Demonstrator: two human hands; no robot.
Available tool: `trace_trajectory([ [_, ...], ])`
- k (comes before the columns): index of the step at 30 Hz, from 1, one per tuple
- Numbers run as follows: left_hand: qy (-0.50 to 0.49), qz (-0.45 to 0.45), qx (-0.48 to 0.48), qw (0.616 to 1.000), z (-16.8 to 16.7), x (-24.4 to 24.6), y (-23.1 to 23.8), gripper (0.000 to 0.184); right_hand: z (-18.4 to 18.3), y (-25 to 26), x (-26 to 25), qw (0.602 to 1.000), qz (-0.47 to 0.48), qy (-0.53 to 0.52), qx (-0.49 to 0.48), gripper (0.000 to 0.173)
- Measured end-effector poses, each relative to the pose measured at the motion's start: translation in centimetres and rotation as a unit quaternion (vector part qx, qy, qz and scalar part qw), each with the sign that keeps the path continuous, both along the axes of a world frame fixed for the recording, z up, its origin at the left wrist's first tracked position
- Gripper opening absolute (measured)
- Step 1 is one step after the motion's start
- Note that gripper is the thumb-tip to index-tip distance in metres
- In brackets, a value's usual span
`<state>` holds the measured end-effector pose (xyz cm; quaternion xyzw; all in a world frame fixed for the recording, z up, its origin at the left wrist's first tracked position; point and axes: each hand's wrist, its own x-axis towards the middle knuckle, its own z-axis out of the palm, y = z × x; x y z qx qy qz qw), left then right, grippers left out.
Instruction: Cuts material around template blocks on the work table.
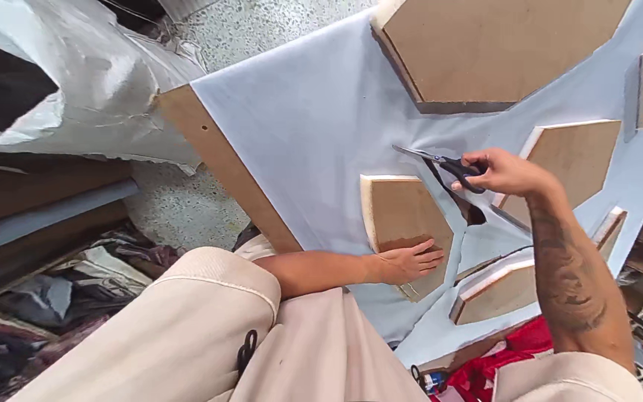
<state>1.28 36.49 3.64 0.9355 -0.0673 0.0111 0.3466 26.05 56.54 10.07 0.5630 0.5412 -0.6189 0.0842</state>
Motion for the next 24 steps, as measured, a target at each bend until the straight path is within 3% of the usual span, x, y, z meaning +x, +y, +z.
trace_trajectory([
  [3, -0.097, -0.007, -0.170, 0.981, -1.3, -1.1, 0.2, 0.024, -0.8, 3.5, -0.6, 0.993, 0.110, 0.005, -0.030, 0.043],
  [6, -0.168, 0.102, -0.285, 0.938, -1.3, -5.9, 2.7, 0.022, -1.8, 5.7, -1.7, 0.989, 0.146, 0.008, -0.020, 0.036],
  [9, -0.143, 0.278, -0.249, 0.917, -0.3, -14.5, 8.2, 0.022, -2.1, 6.3, -2.0, 0.982, 0.186, 0.006, -0.013, 0.034],
  [12, -0.015, 0.474, -0.083, 0.876, -0.8, -22.1, 14.6, 0.033, -1.7, 6.4, -3.4, 0.976, 0.216, -0.015, -0.004, 0.045],
  [14, 0.105, 0.501, 0.029, 0.858, -1.2, -25.8, 18.5, 0.052, -1.5, 6.5, -4.0, 0.979, 0.201, -0.024, 0.003, 0.043],
  [16, 0.145, 0.522, 0.079, 0.837, -1.9, -28.7, 20.6, 0.063, -1.5, 6.7, -4.1, 0.980, 0.196, -0.019, 0.006, 0.038],
  [20, 0.109, 0.612, 0.083, 0.779, -4.0, -32.0, 21.0, 0.070, -1.4, 6.9, -5.4, 0.971, 0.238, -0.018, 0.007, 0.044],
  [24, 0.069, 0.634, 0.078, 0.766, -5.0, -32.0, 20.7, 0.068, -1.8, 7.1, -6.2, 0.984, 0.175, 0.011, -0.032, 0.036],
])
